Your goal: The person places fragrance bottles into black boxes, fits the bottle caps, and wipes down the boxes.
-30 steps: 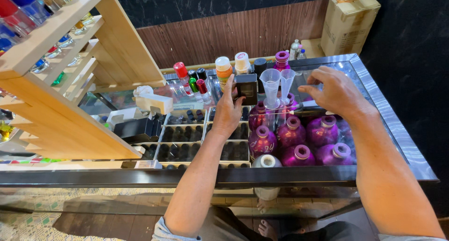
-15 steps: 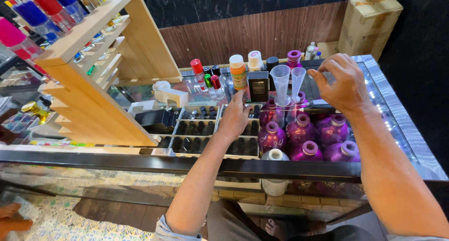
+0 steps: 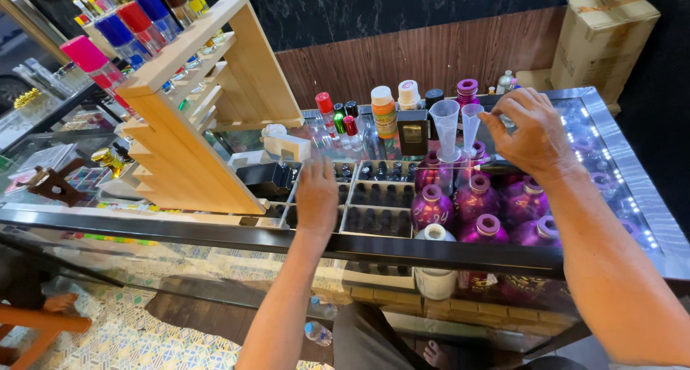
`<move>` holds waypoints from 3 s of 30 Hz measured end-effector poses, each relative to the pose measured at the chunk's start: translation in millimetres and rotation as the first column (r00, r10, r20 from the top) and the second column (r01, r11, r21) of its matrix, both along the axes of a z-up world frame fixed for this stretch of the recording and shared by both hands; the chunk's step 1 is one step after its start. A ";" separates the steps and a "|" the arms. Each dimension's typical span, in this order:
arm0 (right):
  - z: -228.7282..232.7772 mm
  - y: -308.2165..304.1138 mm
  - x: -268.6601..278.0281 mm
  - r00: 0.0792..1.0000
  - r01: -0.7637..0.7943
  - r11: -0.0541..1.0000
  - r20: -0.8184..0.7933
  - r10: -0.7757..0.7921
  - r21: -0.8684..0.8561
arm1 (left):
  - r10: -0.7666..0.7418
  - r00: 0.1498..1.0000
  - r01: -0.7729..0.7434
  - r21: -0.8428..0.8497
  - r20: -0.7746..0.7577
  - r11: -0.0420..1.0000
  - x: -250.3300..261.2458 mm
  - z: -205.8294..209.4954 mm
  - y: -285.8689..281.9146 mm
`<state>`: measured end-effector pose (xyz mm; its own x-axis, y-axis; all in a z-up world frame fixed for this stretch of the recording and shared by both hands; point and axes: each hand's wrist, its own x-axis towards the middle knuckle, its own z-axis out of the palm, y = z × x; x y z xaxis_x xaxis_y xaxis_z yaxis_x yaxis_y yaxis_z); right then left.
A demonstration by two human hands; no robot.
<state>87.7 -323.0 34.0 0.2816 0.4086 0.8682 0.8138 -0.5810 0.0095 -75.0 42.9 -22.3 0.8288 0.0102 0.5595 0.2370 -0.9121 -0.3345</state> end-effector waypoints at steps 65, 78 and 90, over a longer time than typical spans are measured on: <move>-3.2 162.1 -89.6 0.753 -0.519 0.805 -0.293 0.590 0.287 | -0.431 0.837 0.493 -0.807 0.339 0.324 7.5 -6.1 -28.3; -28.9 163.3 -69.0 0.467 -0.375 0.741 -0.577 0.670 0.557 | -0.154 0.801 0.581 -0.813 0.579 -0.035 10.6 -25.1 -9.7; -53.1 166.3 -49.6 0.490 -0.328 0.831 -0.672 0.556 0.449 | -0.224 0.715 0.683 -0.730 0.663 0.020 2.0 -4.9 -19.8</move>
<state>38.1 -156.7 -19.1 0.7049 0.4969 0.5061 0.5970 -0.0304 -0.8016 -73.0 23.1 -27.2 0.6835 0.3599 0.6351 -0.5039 -0.3969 0.7672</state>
